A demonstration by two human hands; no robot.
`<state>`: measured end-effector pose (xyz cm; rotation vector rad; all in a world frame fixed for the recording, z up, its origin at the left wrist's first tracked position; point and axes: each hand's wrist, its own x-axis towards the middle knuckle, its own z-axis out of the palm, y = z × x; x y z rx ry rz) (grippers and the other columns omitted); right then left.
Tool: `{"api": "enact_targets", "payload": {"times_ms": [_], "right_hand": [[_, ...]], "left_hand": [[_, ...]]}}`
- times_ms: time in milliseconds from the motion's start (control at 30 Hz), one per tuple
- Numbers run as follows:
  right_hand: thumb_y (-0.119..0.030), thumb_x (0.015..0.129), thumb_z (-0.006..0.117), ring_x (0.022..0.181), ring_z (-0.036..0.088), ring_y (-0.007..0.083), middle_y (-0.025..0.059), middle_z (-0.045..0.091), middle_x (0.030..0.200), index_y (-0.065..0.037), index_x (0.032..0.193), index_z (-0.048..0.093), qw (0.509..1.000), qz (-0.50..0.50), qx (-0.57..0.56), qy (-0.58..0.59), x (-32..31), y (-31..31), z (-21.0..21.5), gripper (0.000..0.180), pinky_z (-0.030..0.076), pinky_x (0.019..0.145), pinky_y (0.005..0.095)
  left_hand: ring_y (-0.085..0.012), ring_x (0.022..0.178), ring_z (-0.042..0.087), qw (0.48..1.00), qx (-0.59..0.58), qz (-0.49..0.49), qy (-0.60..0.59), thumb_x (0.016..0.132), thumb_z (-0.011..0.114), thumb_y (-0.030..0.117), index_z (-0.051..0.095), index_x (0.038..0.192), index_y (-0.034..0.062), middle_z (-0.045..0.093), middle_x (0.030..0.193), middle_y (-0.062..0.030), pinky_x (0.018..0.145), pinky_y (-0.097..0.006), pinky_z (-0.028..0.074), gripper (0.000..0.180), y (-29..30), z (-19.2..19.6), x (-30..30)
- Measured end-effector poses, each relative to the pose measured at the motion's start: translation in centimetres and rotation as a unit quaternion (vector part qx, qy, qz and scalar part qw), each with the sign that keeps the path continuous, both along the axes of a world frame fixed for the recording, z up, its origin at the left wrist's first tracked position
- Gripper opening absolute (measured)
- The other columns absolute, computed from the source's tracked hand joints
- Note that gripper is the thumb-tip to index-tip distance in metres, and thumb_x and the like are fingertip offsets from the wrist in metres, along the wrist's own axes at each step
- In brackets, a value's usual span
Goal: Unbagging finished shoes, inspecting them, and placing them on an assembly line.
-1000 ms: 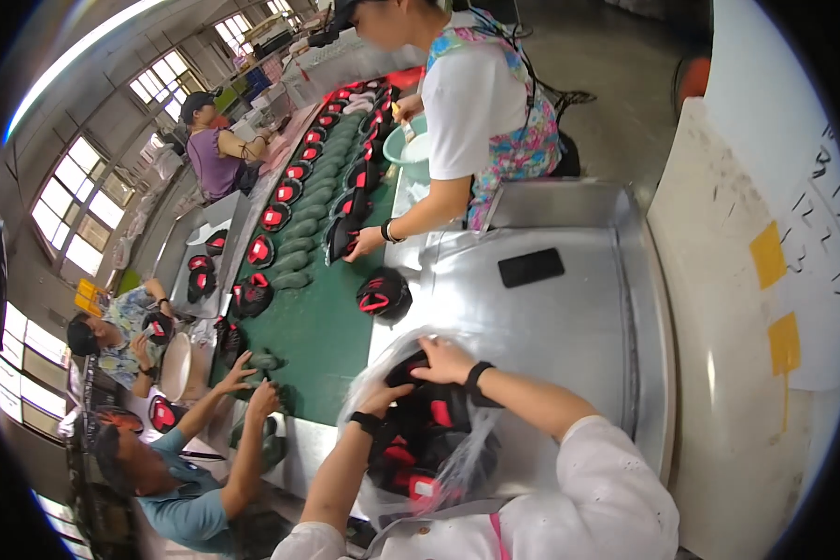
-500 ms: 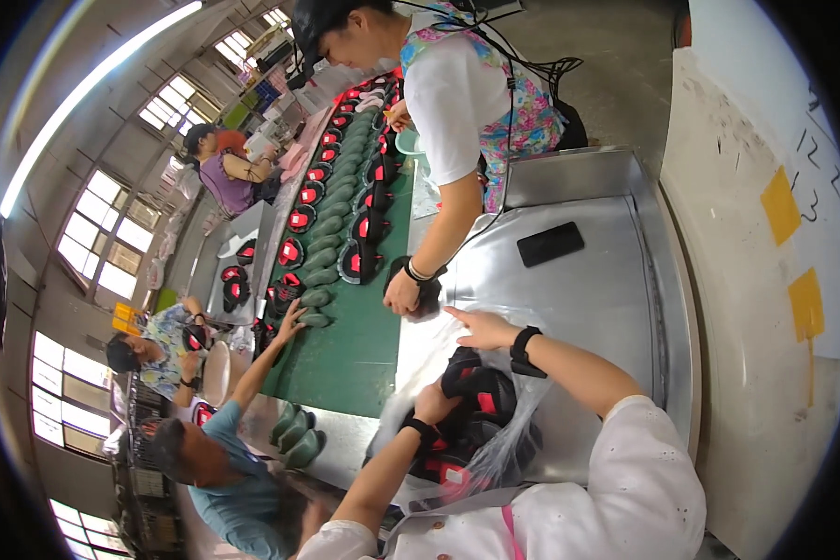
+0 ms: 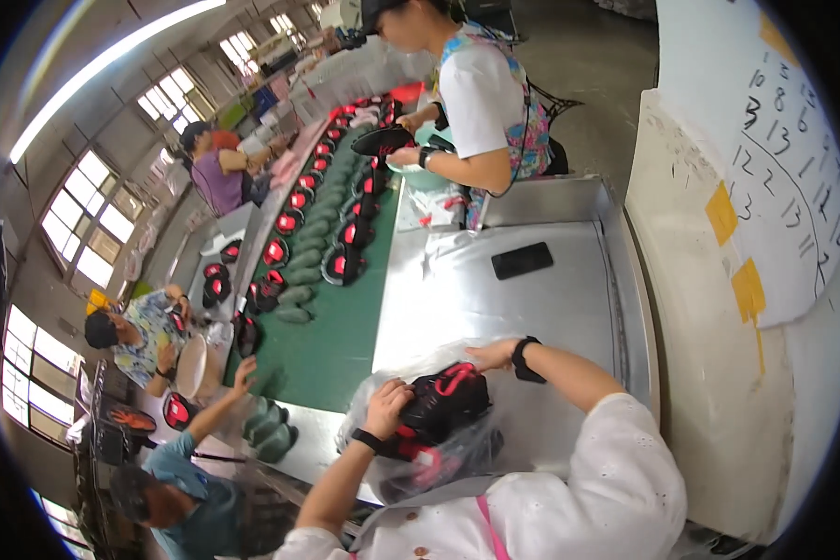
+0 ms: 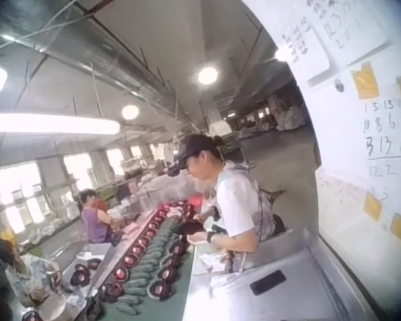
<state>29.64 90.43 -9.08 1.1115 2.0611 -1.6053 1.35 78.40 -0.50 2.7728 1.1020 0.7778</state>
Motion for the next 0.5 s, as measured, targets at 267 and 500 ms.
{"api": "enact_targets", "payload": {"times_ms": [267, 500], "right_hand": [[-0.054, 0.084, 0.049, 0.129, 0.029, 0.0302, 0.017, 0.038, 0.134, -0.017, 0.14, 0.021, 0.902, -0.258, -0.055, 0.343, -1.9, -2.6, 13.0, 0.073, 0.036, 0.089, 0.0573], [-0.053, 0.087, 0.043, 0.126, 0.036, 0.0248, 0.0075, 0.035, 0.139, -0.013, 0.137, 0.031, 0.642, -0.257, -0.324, 0.646, -8.8, -8.6, 12.6, 0.065, 0.027, 0.105, 0.0444]], "left_hand": [[-0.0275, 0.092, 0.056, 0.976, 0.179, -0.009, -0.122, 0.061, 0.058, 0.012, 0.055, 0.072, 0.0071, 0.063, 0.097, -0.0059, 0.083, -0.042, 0.046, 0.012, -1.2, 10.0, -1.6], [-0.0294, 0.102, 0.054, 0.956, 0.222, -0.006, -0.191, 0.066, 0.058, 0.01, 0.052, 0.076, 0.0093, 0.063, 0.1, -0.0076, 0.089, -0.044, 0.043, 0.012, -0.3, 12.2, -4.3]]}}
